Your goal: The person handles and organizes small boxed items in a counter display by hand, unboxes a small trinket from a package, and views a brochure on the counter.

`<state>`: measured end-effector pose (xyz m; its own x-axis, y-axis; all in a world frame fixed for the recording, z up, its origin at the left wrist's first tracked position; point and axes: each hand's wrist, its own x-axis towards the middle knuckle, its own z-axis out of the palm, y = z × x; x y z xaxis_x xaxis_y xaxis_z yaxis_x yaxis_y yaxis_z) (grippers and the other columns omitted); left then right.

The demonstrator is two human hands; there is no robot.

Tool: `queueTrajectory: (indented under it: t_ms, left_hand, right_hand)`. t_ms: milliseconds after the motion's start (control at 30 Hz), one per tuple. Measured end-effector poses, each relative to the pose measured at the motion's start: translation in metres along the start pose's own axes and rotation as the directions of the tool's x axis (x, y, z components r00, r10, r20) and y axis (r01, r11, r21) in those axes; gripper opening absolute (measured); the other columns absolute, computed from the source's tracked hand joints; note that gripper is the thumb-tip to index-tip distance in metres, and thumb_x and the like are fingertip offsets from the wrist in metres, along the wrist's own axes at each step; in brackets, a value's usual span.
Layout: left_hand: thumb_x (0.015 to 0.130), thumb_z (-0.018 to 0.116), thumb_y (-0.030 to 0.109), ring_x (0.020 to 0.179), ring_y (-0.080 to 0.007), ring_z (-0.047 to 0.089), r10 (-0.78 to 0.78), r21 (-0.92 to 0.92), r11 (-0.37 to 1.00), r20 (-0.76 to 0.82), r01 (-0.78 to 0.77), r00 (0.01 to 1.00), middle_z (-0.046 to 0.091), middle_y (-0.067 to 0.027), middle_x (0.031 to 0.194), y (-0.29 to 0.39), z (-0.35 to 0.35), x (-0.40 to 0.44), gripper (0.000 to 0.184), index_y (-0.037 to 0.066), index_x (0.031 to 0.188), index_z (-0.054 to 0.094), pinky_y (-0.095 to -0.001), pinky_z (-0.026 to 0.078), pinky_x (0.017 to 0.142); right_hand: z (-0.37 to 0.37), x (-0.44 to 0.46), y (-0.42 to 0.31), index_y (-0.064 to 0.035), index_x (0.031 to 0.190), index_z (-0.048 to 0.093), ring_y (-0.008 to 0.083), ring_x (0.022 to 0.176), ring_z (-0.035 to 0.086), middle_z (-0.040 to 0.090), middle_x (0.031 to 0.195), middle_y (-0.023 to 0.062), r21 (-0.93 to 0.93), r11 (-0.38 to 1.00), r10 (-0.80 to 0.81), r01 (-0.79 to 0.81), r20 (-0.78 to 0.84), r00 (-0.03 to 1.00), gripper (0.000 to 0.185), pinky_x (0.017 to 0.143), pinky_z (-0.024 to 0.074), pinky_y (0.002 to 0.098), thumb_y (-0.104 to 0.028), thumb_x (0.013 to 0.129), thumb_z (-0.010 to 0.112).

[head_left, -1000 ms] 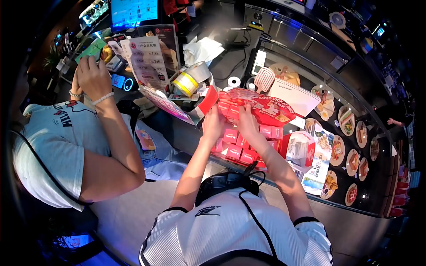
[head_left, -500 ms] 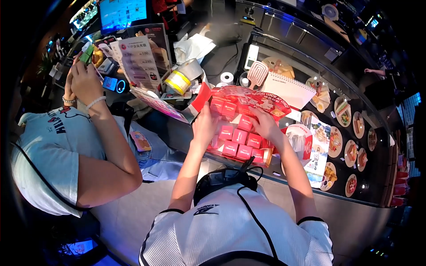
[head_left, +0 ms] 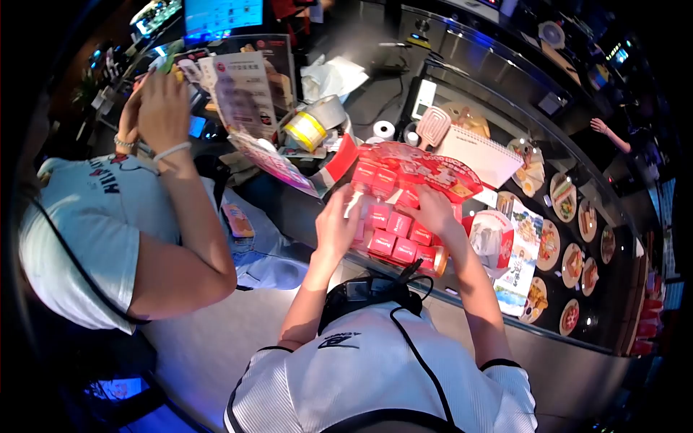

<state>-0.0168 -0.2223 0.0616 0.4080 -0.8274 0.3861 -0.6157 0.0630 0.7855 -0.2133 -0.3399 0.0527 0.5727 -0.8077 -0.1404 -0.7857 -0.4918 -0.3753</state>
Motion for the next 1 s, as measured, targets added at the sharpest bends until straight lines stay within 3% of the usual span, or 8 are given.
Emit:
queueTrajectory:
  t_ms: [100,133,233,500,600,767,833,1000]
  left_hand:
    - [0.082,0.065,0.008,0.085,-0.0206,0.066,-0.033,-0.032,0.999,0.057,0.035,0.998,0.066,-0.0147,0.095,-0.002,0.003,-0.001,0.031,-0.001,0.111,0.055,-0.0289,0.051,0.075]
    - [0.084,0.063,0.008,0.086,-0.0172,0.065,-0.085,-0.142,0.985,0.085,0.096,0.993,0.066,-0.0134,0.095,-0.007,0.007,-0.001,0.027,-0.002,0.109,0.056,-0.0279,0.051,0.075]
    - [0.086,0.061,0.007,0.086,-0.0136,0.063,-0.122,-0.3,0.943,0.097,0.146,0.988,0.066,-0.0118,0.094,-0.02,0.017,0.006,0.024,-0.002,0.107,0.057,-0.026,0.05,0.075]
    - [0.089,0.058,0.007,0.083,-0.0109,0.061,-0.19,-0.327,0.915,0.167,0.236,0.967,0.065,-0.0075,0.088,-0.037,0.026,0.001,0.019,-0.004,0.104,0.058,-0.0237,0.048,0.073]
    - [0.089,0.057,0.007,0.08,-0.0104,0.06,-0.163,-0.314,0.927,0.154,0.204,0.975,0.064,-0.007,0.086,-0.037,0.026,-0.005,0.017,-0.005,0.101,0.058,-0.0231,0.047,0.072]
    - [0.09,0.057,0.008,0.077,-0.0084,0.058,-0.202,-0.337,0.911,0.139,0.238,0.969,0.064,-0.0053,0.083,-0.03,0.017,-0.009,0.015,-0.003,0.099,0.059,-0.0214,0.046,0.069]
    - [0.091,0.056,0.008,0.075,-0.007,0.057,-0.202,-0.327,0.914,0.146,0.24,0.968,0.063,-0.0041,0.082,-0.036,0.016,-0.013,0.012,-0.002,0.097,0.059,-0.0204,0.045,0.069]
    - [0.091,0.056,0.008,0.078,-0.0077,0.058,-0.248,-0.326,0.9,0.163,0.289,0.955,0.064,-0.0046,0.084,-0.035,0.004,-0.025,0.013,-0.003,0.097,0.06,-0.0207,0.045,0.072]
  right_hand:
    - [-0.002,0.004,-0.006,0.0022,0.111,0.048,0.038,0.09,0.06,0.052,0.112,0.0231,-0.038,0.999,0.005,-0.008,-0.086,0.996,0.056,0.074,0.05,0.0469,-0.033,0.074,0.07]
    - [0.006,0.007,-0.002,0.0029,0.106,0.047,0.0397,0.082,0.061,0.05,0.109,0.0233,-0.047,0.997,-0.061,0.055,-0.132,0.989,0.048,0.067,0.0511,0.0478,-0.023,0.074,0.071]
    - [0.017,0.011,-0.009,0.003,0.106,0.046,0.0407,0.081,0.061,0.05,0.107,0.023,0.001,0.999,-0.051,0.052,-0.171,0.984,0.043,0.068,0.0509,0.0481,-0.017,0.074,0.069]
    - [0.027,0.007,-0.021,0.0039,0.117,0.044,0.0413,0.082,0.062,0.042,0.12,0.0241,0.063,0.997,0.067,-0.052,-0.262,0.963,0.047,0.068,0.052,0.047,-0.006,0.076,0.065]
    - [0.019,-0.002,-0.024,0.004,0.123,0.041,0.0405,0.094,0.059,0.039,0.126,0.0237,0.152,0.988,0.08,-0.032,-0.321,0.944,0.053,0.076,0.0514,0.0444,-0.007,0.077,0.064]
    - [-0.016,-0.039,0.003,0.0036,0.124,0.041,0.0388,0.114,0.047,0.042,0.127,0.0225,0.073,0.995,-0.028,0.062,-0.397,0.917,0.06,0.093,0.043,0.0413,-0.011,0.072,0.069]
    - [-0.014,-0.046,0.021,0.0044,0.121,0.044,0.0386,0.114,0.047,0.048,0.121,0.0224,-0.013,0.992,-0.124,0.127,-0.336,0.934,0.057,0.093,0.0421,0.0414,-0.011,0.072,0.068]
    - [-0.015,-0.038,0.033,0.0039,0.123,0.047,0.0351,0.115,0.049,0.052,0.121,0.0222,0.148,0.987,-0.046,0.064,-0.12,0.992,0.059,0.097,0.04,0.0382,-0.02,0.074,0.068]
